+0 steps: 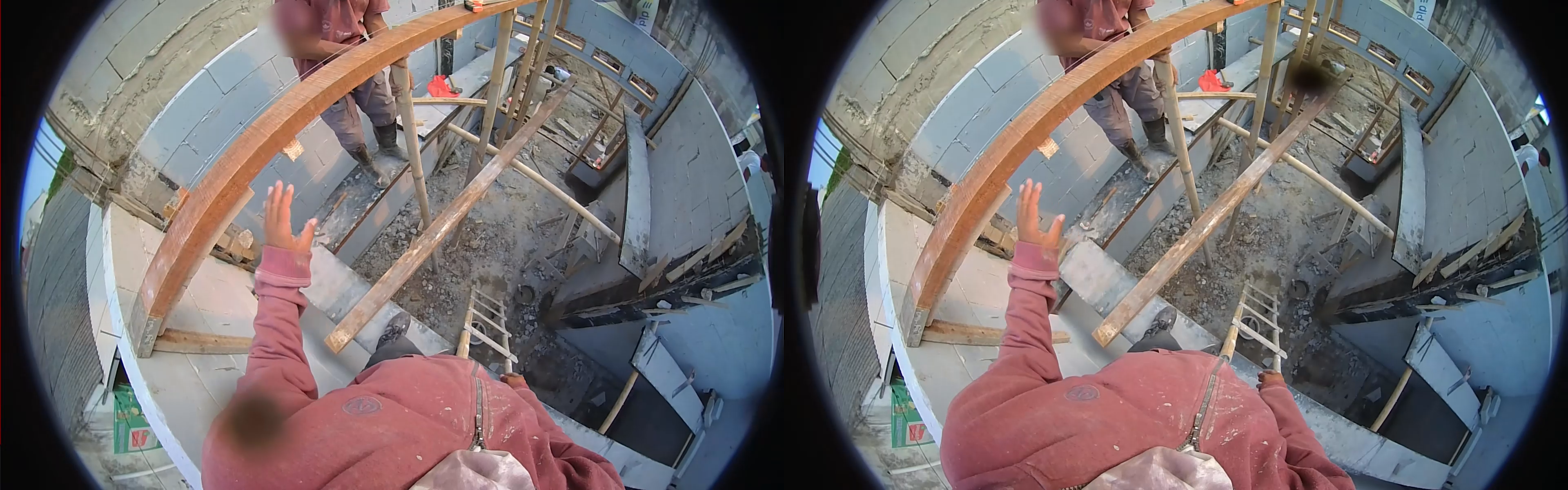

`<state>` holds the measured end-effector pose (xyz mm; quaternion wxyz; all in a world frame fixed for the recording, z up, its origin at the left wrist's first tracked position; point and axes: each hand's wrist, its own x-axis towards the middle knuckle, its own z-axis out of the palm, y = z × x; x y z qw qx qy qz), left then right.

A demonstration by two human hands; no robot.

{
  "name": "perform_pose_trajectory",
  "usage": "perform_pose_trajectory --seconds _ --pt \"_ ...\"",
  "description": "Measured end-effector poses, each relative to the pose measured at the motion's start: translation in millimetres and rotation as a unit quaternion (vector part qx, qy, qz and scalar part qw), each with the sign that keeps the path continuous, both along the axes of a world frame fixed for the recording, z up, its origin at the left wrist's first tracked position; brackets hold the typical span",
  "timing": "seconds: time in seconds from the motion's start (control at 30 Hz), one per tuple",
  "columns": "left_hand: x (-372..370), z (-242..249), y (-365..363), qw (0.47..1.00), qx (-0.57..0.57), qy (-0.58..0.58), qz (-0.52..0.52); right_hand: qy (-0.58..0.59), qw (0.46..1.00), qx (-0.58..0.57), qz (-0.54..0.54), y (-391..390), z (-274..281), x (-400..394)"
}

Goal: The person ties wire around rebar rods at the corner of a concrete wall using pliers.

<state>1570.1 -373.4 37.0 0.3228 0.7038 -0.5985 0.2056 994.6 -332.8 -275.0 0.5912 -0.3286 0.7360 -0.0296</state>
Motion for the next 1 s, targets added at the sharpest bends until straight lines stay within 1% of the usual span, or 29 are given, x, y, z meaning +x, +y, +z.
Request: perform_pose_trajectory --seconds 0.07,0.1,0.17,0.27,0.33,0.4,0.47,0.5,0.53,0.57,0.6,0.67,0.7,0.77,0.8,0.83,0.87,0.9,1.0 --pt "20.6 63.9 -9.1 0.994 -0.079 -0.071 0.032 -0.015 1.000 -0.006 -0.018 -2.0 -9.9 -1.0" --pt "40.6 86.2 -13.7 0.987 -0.114 -0.108 0.039 -0.019 0.999 -0.006 -0.025 -3.9 -11.1 1.3" --pt "80.6 118.0 -25.3 0.983 -0.134 -0.116 0.052 -0.027 0.999 -0.009 -0.030 -3.0 -15.0 6.6" --pt "164.2 113.5 -37.6 0.976 -0.026 -0.114 0.183 -0.029 0.999 -0.023 -0.034 -2.1 -26.1 3.9" --pt "185.1 90.5 -40.0 0.947 0.060 -0.081 0.306 -0.031 0.999 -0.024 -0.030 2.4 -44.9 -0.3" --pt "187.4 57.1 -38.6 0.927 0.152 0.008 0.343 -0.023 0.999 -0.006 -0.025 3.2 -34.5 -0.2" --pt "163.8 63.8 -36.1 0.905 0.220 -0.081 0.354 -0.005 1.000 0.006 -0.019 3.9 -29.6 2.9" --pt "155.8 66.3 -35.9 0.889 0.254 -0.123 0.361 0.004 1.000 -0.022 0.017 6.8 -41.9 0.1" --pt "157.6 64.7 -36.7 0.887 0.273 -0.112 0.354 0.015 0.997 -0.049 0.055 11.5 -84.0 -14.7" --pt "162.1 63.9 -36.3 0.885 0.290 -0.101 0.349 0.025 0.992 -0.077 0.095 12.5 -106.9 -24.4" --pt "165.0 64.2 -35.6 0.883 0.307 -0.091 0.344 0.029 0.996 -0.047 0.075 9.1 -86.7 -17.4" --pt "149.9 77.0 -30.2 0.880 0.343 -0.127 0.303 0.034 0.999 0.014 0.035 1.0 -31.0 7.5" --pt "144.5 81.6 -28.1 0.878 0.360 -0.146 0.282 0.035 0.997 0.009 0.065 0.0 -32.0 8.4" --pt "153.5 76.5 -29.0 0.885 0.347 -0.133 0.281 0.038 0.992 -0.003 0.124 -3.7 -39.2 5.0" --pt "159.6 72.3 -30.6 0.888 0.342 -0.126 0.280 0.041 0.992 -0.008 0.121 -5.1 -45.8 4.2" --pt "166.0 67.7 -32.8 0.886 0.338 -0.119 0.293 0.043 0.992 -0.013 0.118 -4.5 -66.9 -0.5" --pt "169.1 65.0 -35.2 0.884 0.334 -0.113 0.307 0.046 0.992 -0.018 0.115 -5.4 -71.2 0.0" --pt "172.3 62.5 -35.9 0.880 0.336 -0.116 0.316 0.047 0.989 -0.029 0.136 -6.7 -74.8 -2.0" --pt "156.0 72.1 -36.1 0.860 0.354 -0.143 0.337 0.055 0.978 -0.054 0.196 -17.1 -56.3 2.9"
